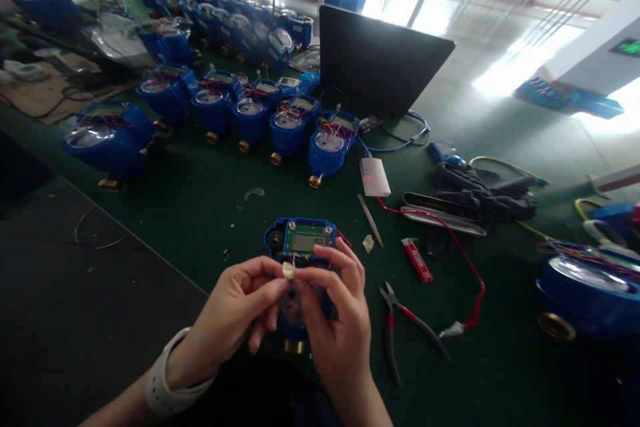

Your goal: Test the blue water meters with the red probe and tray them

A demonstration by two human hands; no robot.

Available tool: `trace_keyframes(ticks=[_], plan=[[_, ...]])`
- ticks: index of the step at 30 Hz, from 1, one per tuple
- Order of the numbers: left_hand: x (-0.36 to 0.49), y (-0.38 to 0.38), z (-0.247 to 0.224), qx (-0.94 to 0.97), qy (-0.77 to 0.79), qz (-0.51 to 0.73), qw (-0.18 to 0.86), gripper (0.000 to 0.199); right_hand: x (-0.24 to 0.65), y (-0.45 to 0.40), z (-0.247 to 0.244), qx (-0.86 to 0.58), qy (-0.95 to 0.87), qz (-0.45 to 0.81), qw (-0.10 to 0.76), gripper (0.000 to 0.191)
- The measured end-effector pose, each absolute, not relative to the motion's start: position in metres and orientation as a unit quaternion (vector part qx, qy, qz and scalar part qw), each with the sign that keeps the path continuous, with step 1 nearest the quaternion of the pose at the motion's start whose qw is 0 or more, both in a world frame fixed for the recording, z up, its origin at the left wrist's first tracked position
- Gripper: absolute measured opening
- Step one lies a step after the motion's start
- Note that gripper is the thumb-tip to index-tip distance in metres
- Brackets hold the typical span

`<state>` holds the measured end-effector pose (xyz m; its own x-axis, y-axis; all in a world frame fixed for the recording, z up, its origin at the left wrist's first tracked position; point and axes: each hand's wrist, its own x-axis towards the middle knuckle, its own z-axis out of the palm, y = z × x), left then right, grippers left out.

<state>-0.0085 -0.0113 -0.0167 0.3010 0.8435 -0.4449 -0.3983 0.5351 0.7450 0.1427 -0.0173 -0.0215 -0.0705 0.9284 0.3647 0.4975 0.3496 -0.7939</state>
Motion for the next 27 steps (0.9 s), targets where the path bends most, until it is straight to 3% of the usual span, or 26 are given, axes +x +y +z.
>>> trace_keyframes(ticks=[9,13,23,27], plan=[[-0.009,-0.006,-0.009,0.312,0.455,0.395,0.735,0.022,0.146,-0.010,-0.006,-0.464,-0.788,0.053,0.402,0.014],[-0.008,-0.008,-0.009,0.333,0.457,0.395,0.724,0.021,0.145,-0.005,0.001,-0.445,-0.806,0.029,0.389,0.007],[-0.009,-0.010,-0.010,0.532,0.485,0.383,0.580,0.011,0.151,0.003,0.027,-0.378,-0.881,-0.025,0.285,0.016],[-0.009,-0.009,-0.009,0.565,0.481,0.381,0.551,0.011,0.152,0.006,0.026,-0.370,-0.883,-0.031,0.287,0.016]])
